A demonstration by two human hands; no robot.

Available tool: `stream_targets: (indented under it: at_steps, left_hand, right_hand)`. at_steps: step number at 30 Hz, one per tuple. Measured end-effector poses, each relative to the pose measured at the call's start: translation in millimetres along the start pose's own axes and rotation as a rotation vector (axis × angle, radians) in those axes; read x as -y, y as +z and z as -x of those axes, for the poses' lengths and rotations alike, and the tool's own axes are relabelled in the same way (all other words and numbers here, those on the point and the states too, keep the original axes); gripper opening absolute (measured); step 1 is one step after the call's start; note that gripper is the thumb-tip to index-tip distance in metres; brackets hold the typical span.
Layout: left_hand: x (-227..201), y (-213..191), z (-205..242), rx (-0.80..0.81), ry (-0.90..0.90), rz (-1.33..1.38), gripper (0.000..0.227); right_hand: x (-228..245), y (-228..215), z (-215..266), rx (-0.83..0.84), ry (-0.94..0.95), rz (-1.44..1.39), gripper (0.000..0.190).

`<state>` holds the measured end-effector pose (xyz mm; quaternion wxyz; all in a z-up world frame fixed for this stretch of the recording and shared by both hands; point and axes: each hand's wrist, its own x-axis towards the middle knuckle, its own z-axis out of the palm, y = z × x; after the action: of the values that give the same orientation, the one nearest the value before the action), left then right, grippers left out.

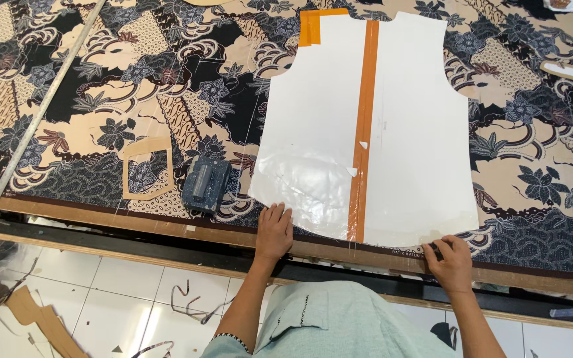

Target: The person smooths a large patterned fabric on a table, places a white paper pattern on top, and uses a metal ruler to measure and align the pattern. They then use a small white object to rub along the pattern's edges, likely marking or securing the fabric.

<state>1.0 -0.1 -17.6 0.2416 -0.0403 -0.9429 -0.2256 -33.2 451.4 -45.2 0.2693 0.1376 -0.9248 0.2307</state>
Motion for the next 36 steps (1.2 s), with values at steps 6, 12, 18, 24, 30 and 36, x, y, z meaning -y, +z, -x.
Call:
stream_targets:
  at_steps: [6, 12, 18, 24, 30, 36]
  left_hand:
    - [-1.1, -0.7, -1.0, 0.006, -0.004, -0.004, 0.027]
    - [0.7, 2.2, 0.0, 0.034, -0.023, -0.002, 0.028]
    - [2.3, 5.8, 2.0, 0.030, -0.017, -0.025, 0.028]
    - [3.0, 6.6, 2.2, 0.027, -0.012, -0.034, 0.028]
    - [3.5, 6.9, 2.3, 0.020, -0.016, -0.031, 0.028]
    - [3.4, 6.9, 2.6, 0.012, -0.009, -0.036, 0.028]
  right_hand:
    - [-1.8, 3.1, 2.3, -0.018, 0.008, -0.009, 0.024]
    - [0.5, 2.0, 3.0, -0.034, 0.012, -0.005, 0.023]
    - [-0.8, 2.3, 3.2, -0.008, 0.027, 0.004, 0.024]
    - [-0.9, 1.5, 2.2, -0.010, 0.022, -0.021, 0.023]
    - [-0.3, 1.1, 3.7, -0.015, 0.022, -0.010, 0.020]
    - [-3.1, 3.8, 4.8, -0.042, -0.023, 0.001, 0.013]
